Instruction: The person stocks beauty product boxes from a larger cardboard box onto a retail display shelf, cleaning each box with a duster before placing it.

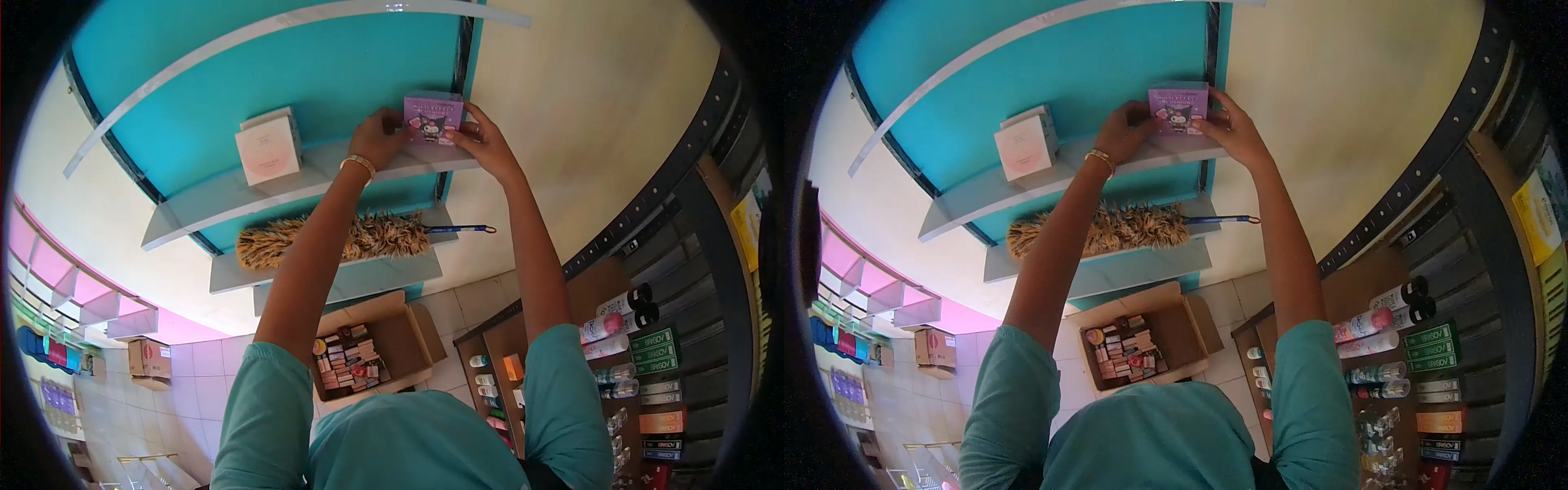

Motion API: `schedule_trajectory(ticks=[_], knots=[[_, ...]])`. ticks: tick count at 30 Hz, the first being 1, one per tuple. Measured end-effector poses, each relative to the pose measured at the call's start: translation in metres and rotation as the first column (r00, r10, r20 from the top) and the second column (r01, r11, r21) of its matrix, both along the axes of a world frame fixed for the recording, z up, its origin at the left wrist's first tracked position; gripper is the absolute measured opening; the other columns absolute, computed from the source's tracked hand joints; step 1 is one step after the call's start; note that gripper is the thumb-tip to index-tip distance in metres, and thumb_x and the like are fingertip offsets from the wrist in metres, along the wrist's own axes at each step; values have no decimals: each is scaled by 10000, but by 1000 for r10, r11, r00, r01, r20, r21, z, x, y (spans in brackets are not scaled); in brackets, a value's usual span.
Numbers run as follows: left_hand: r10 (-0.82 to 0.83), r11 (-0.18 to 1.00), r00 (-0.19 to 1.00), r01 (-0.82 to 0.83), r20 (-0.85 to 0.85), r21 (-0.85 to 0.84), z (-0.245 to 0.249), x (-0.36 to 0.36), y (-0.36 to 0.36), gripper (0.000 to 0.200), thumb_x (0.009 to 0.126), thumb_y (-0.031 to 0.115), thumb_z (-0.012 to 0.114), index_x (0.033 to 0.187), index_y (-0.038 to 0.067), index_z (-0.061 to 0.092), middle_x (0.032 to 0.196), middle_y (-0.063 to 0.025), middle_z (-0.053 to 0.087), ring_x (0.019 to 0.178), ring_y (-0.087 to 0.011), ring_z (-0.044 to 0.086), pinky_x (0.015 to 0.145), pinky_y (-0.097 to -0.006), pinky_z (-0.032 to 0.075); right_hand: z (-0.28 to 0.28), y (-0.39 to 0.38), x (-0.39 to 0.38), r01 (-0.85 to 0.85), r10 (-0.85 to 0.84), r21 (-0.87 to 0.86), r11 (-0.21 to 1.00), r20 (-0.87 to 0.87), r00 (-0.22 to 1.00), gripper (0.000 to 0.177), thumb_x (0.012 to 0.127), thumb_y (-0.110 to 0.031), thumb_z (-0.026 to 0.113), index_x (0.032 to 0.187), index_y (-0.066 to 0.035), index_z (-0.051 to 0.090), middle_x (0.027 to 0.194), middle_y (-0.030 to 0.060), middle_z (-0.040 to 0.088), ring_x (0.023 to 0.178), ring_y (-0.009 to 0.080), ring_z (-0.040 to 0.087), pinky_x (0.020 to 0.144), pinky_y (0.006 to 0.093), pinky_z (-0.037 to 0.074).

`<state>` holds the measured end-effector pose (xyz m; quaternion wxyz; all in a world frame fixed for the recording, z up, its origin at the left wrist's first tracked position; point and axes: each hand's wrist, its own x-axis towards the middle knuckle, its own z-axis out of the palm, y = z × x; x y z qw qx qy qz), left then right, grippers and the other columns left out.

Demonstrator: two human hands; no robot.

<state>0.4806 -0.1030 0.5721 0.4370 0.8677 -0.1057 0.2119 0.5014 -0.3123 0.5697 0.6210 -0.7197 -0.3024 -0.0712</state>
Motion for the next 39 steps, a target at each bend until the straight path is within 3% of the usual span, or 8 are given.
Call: schedule_trajectory(ticks=[3, 12, 24, 28, 31, 33, 36, 39], knots=[[-107, 974, 994, 111, 33, -198, -4, 3, 1, 398, 733, 248, 632, 1037, 10, 535, 931, -143, 622, 865, -232, 602, 754, -320, 465, -2, 2, -1, 12, -12, 4, 1000, -6, 1000, 582, 740, -165, 672, 1227, -9, 393, 953, 131, 603, 888, 168, 563, 786, 285, 427], [-89, 982, 995, 95, 43, -165, -10, 6, 5, 354, 744, 146, 588, 1070, 30, 514, 945, -148, 620, 877, -244, 602, 769, -334, 466, -20, 1, 10, -23, 23, 14, 1000, 12, 1000, 534, 700, -146, 698, 1154, 22, 473, 991, 126, 595, 922, 182, 553, 804, 296, 428], [-83, 997, 996, 83, -10, -6, -4, -1, 4, 439, 794, 188, 571, 1171, 18, 424, 1029, -177, 577, 963, -253, 559, 820, -343, 434, -17, -1, 10, -33, 33, -51, 998, 1, 999, 544, 688, -150, 710, 1158, 3, 481, 1017, 119, 585, 969, 195, 532, 829, 315, 428], [-42, 998, 999, 43, 22, -37, -13, 9, 4, 421, 754, 241, 571, 1131, 80, 476, 959, -138, 614, 888, -280, 587, 783, -368, 450, -18, 0, 9, -32, 31, -47, 998, -21, 999, 466, 741, -75, 647, 1160, 12, 462, 1027, 105, 569, 958, 155, 524, 804, 255, 444], [-15, 1000, 1000, 15, 1, -17, -10, 6, 2, 437, 734, 250, 579, 1126, 88, 473, 959, -138, 614, 892, -284, 585, 785, -372, 448, -18, 0, 9, -39, 38, -78, 996, -12, 999, 465, 740, -65, 644, 1161, 14, 461, 1029, 103, 570, 956, 156, 528, 807, 257, 446], [-9, 1000, 1000, 9, -5, -5, -9, 5, 2, 448, 722, 256, 582, 1123, 93, 472, 959, -137, 614, 897, -286, 584, 786, -375, 448, -20, -1, 11, -30, 29, -69, 997, -14, 999, 501, 713, -132, 684, 1144, 21, 480, 1039, 117, 576, 986, 181, 524, 842, 290, 421], [-13, 997, 998, 18, -64, 78, -2, -4, -1, 457, 764, 199, 584, 1151, 13, 426, 1059, -164, 563, 985, -248, 551, 839, -346, 439, -22, -2, 14, -38, 37, -50, 998, -21, 999, 505, 706, -158, 698, 1129, 26, 493, 1042, 122, 580, 1000, 196, 523, 864, 308, 404], [-6, 997, 998, 10, -56, 71, -3, -2, 0, 461, 749, 184, 590, 1145, 10, 429, 1058, -155, 566, 977, -257, 555, 832, -348, 445, -18, 0, 8, -37, 35, -48, 998, -28, 999, 483, 715, -145, 687, 1124, 28, 498, 1044, 120, 579, 997, 197, 524, 870, 311, 400]])
